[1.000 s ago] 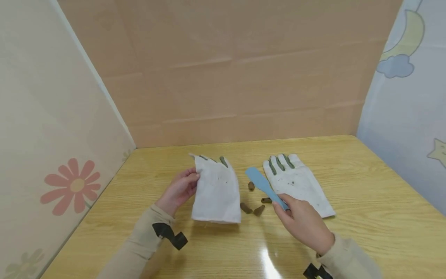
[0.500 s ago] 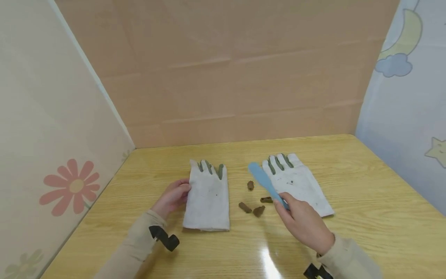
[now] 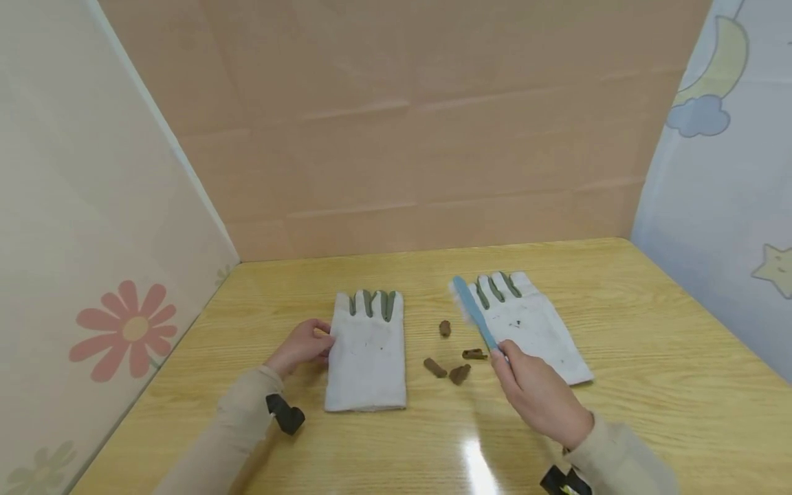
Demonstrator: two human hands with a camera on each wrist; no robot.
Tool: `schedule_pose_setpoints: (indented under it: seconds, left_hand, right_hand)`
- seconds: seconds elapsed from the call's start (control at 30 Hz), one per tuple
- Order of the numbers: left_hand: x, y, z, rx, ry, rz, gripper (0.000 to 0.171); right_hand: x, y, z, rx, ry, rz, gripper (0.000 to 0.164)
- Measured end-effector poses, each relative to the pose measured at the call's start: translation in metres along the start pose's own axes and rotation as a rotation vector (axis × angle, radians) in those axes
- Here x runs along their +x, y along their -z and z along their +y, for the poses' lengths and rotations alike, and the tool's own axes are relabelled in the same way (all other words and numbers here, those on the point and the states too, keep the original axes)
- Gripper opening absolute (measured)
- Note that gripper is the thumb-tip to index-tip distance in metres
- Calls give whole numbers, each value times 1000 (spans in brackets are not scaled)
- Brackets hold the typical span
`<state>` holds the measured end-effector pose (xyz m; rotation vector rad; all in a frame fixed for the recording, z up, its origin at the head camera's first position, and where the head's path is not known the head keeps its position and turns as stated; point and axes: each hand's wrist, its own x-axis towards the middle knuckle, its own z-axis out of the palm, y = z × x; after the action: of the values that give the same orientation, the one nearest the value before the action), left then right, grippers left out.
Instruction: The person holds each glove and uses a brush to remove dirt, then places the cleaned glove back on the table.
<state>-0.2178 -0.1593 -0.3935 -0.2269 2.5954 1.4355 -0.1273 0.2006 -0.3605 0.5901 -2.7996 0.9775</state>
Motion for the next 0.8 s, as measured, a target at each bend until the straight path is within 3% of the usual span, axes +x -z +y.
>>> schedule_pose_setpoints:
  seconds: [0.23, 0.43, 0.67, 0.8]
  left_hand:
    - [-1, 4, -1, 74, -32, -4, 25]
    - [0, 5, -3, 63, -20, 11, 25]
    - [-4, 5, -3, 145, -35, 45, 27]
    - [-10, 5, 1, 189, -75, 77, 31]
  right_hand:
    - [3, 5, 13, 16, -43, 41, 35]
    - [6, 29, 36, -41, -126, 52, 44]
    - [6, 69, 79, -129, -239, 35, 51]
    - [6, 83, 110, -207, -267, -27, 48]
